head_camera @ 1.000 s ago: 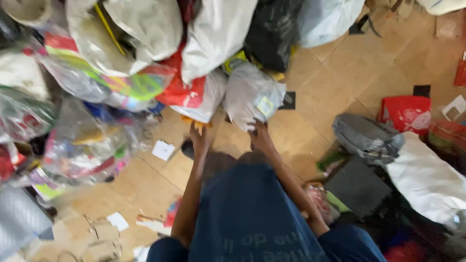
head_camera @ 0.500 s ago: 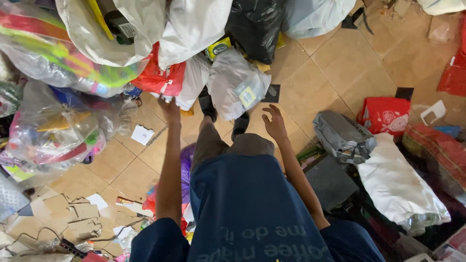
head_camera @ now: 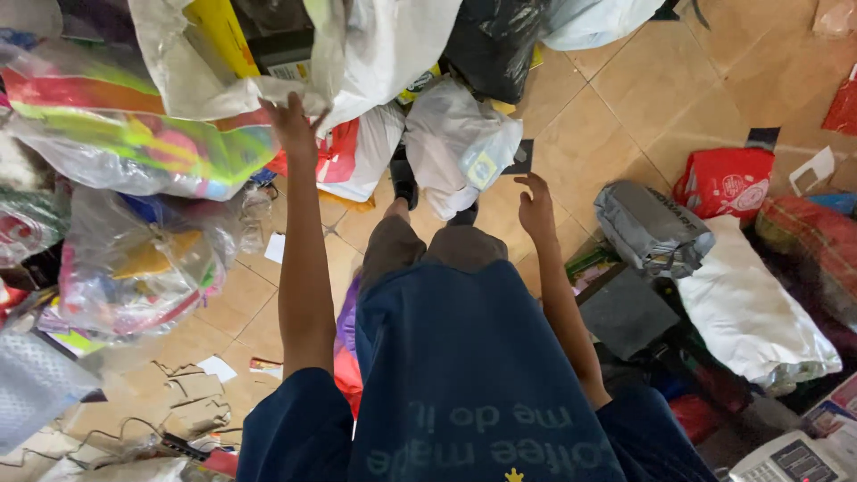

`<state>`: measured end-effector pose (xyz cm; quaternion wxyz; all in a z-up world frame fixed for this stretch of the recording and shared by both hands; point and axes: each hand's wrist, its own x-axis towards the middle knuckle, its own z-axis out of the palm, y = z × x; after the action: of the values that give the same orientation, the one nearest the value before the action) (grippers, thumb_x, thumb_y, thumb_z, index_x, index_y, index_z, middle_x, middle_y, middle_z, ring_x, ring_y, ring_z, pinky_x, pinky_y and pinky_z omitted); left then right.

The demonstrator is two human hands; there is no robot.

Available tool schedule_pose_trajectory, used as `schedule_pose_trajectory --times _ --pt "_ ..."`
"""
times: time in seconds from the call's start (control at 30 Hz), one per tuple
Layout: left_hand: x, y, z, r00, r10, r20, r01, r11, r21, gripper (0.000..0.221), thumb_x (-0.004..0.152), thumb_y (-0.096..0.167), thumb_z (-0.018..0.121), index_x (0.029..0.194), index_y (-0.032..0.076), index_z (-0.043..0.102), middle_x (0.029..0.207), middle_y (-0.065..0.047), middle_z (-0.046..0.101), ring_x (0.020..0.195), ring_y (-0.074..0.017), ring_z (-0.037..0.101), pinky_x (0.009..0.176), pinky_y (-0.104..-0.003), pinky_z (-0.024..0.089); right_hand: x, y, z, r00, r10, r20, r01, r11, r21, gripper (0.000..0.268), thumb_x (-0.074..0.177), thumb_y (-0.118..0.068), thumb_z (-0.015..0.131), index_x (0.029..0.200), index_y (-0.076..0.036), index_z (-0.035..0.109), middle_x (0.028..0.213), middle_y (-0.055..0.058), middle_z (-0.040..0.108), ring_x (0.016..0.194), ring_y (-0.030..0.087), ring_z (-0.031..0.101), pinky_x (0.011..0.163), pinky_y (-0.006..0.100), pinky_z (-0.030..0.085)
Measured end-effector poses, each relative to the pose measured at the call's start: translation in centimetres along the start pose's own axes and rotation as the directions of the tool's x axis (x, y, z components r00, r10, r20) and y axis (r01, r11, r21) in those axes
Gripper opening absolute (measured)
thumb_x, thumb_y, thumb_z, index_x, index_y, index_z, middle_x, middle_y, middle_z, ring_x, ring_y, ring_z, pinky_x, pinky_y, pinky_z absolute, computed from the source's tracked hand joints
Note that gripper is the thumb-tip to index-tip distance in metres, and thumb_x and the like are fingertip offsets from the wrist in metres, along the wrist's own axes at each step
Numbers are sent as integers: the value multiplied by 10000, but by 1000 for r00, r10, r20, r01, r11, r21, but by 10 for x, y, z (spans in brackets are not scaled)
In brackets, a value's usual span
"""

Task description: The person sorts through various plastic bags and sacks filled with recyclables in a cluttered room. They then place a white bicycle helmet on a digital scale, operate the keypad, and write down the recorded weight in a notebook.

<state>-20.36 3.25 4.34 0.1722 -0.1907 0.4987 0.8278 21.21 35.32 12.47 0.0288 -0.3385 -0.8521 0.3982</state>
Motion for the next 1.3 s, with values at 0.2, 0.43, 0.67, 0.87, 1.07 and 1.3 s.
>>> schedule_pose_trajectory --times 0.2,0.43,0.67,0.87,1.07,1.3 --pt "84 23 -59 981 190 50 -195 973 122 699 1065 16 600 1636 166 227 1205 -128 586 849 -195 571 853 -532 698 7 -27 38 999 -17 41 15 999 45 383 905 95 555 1228 -67 681 1388 235 591 1352 429 517 1120 488 432" --pt "109 71 -95 983 179 -34 -179 984 0 726 989 -30 574 1555 205 184 1311 -127 534 1000 -285 706 855 -547 637 -3 -12 64 998 -30 54 28 999 35 391 887 57 587 1234 -75 708 1391 260 588 1336 429 519 1125 483 421" --pt "152 212 -144 920 352 -175 -380 910 -168 763 999 379 545 1610 245 108 1675 -125 145 1530 -418 263 1115 -706 519 -5 -3 33 995 17 -95 -12 998 54 279 933 -16 629 1193 -70 714 1340 246 626 1301 420 561 1091 470 463" --pt "165 243 -162 803 560 -206 -593 786 -174 827 931 190 697 1589 129 199 1596 -257 300 1397 -570 451 1024 -653 546 -10 56 16 988 142 -67 -139 989 49 393 890 40 574 1221 -110 724 1384 246 597 1268 413 578 1061 468 482" --pt "70 189 -47 564 820 -95 -290 304 907 1068 813 -8 926 1591 237 236 1654 -258 -5 1423 -457 428 1007 -435 578 55 59 8 999 45 26 -47 994 102 388 893 40 577 1225 -117 701 1394 237 579 1273 414 565 1061 457 483" --pt "28 104 46 591 788 173 -327 38 944 998 818 54 930 1604 266 354 1705 -268 -27 1553 -552 211 1245 -585 436 196 -61 32 970 -209 122 210 978 10 348 900 3 639 1241 -61 669 1344 209 629 1320 402 563 1154 453 431"
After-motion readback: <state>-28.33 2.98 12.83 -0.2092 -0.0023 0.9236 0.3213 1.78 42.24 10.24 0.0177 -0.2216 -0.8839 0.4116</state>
